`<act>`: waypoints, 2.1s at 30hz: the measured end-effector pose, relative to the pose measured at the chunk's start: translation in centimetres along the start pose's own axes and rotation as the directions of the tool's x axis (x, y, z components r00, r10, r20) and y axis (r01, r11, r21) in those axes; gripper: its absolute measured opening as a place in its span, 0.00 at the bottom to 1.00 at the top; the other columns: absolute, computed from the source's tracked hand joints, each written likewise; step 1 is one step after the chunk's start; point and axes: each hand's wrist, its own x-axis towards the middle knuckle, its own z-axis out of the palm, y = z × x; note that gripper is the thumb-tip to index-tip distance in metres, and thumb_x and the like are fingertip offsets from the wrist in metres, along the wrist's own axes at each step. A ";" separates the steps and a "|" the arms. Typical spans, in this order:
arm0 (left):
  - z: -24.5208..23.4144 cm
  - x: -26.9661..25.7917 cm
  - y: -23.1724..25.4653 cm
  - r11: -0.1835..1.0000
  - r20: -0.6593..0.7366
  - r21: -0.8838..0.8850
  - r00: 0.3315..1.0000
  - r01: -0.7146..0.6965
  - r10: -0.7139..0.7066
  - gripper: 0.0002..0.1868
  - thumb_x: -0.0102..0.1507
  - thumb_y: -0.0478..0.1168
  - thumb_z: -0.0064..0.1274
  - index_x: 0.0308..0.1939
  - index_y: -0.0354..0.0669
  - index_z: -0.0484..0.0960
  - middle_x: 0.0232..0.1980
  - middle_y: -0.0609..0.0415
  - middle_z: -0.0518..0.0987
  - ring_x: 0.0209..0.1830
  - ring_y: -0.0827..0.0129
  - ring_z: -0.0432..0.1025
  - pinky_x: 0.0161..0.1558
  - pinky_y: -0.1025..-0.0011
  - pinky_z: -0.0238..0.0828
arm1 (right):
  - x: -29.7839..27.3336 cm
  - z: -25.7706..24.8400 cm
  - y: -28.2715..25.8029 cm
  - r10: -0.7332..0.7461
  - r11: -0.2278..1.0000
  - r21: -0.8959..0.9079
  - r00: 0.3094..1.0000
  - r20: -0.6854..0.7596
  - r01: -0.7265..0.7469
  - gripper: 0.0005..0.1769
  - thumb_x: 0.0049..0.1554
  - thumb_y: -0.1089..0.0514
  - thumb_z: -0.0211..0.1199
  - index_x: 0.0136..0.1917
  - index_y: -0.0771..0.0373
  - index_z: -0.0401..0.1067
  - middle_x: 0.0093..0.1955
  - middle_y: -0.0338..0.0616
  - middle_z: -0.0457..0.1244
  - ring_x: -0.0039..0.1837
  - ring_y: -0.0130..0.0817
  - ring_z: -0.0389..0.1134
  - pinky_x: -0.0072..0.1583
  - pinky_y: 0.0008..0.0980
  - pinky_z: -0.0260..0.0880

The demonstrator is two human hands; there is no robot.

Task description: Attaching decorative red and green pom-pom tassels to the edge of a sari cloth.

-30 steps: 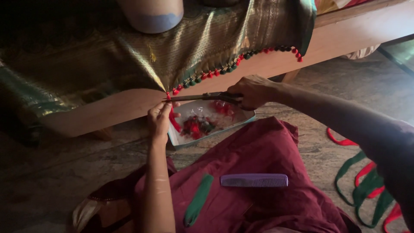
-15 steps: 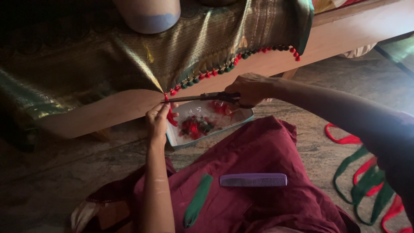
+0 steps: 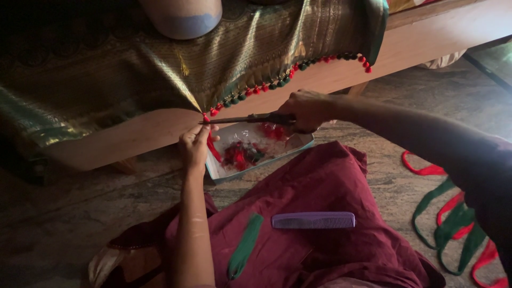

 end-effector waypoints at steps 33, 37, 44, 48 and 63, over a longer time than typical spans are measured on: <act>5.6 -4.1 1.0 0.953 0.175 -0.233 0.973 0.191 -0.152 0.12 0.69 0.40 0.48 0.42 0.35 0.84 0.37 0.49 0.84 0.34 0.69 0.79 0.41 0.71 0.80 | -3.5 22.0 -3.8 0.130 0.947 0.275 0.980 0.148 -0.167 0.19 0.62 0.48 0.61 0.59 0.64 0.70 0.50 0.57 0.70 0.51 0.50 0.72 0.54 0.47 0.73; 5.6 -3.5 0.8 0.843 0.153 -0.436 0.949 0.314 -0.275 0.11 0.69 0.40 0.49 0.43 0.33 0.81 0.38 0.49 0.82 0.33 0.67 0.78 0.40 0.67 0.80 | 0.4 26.3 -1.3 0.062 0.829 0.546 0.949 -0.308 0.123 0.33 0.54 0.53 0.69 0.68 0.68 0.65 0.59 0.63 0.66 0.60 0.57 0.69 0.57 0.50 0.72; 4.7 -1.7 -2.8 0.777 0.169 -0.479 0.912 0.408 -0.374 0.10 0.69 0.38 0.48 0.44 0.33 0.80 0.39 0.46 0.83 0.35 0.63 0.79 0.42 0.63 0.81 | 1.7 28.7 -1.3 0.043 0.112 0.986 0.991 -0.131 0.125 0.23 0.62 0.59 0.62 0.70 0.61 0.65 0.63 0.50 0.64 0.65 0.40 0.67 0.61 0.38 0.74; 7.1 -2.6 -2.3 0.756 0.270 -0.486 0.898 0.438 -0.347 0.10 0.68 0.38 0.48 0.44 0.33 0.80 0.39 0.45 0.83 0.35 0.62 0.79 0.41 0.62 0.80 | 2.2 21.3 -4.5 0.222 0.076 0.988 0.963 -0.149 0.136 0.36 0.52 0.64 0.66 0.71 0.52 0.58 0.65 0.32 0.60 0.67 0.28 0.63 0.60 0.34 0.72; -0.1 5.4 -10.9 0.433 0.113 0.883 0.978 -0.181 0.177 0.09 0.65 0.44 0.58 0.39 0.45 0.90 0.40 0.45 0.86 0.40 0.53 0.79 0.44 0.57 0.76 | -3.7 33.9 -11.3 -0.217 -0.647 0.656 0.919 0.329 -0.388 0.15 0.67 0.52 0.51 0.57 0.66 0.71 0.50 0.54 0.68 0.51 0.48 0.72 0.55 0.50 0.75</act>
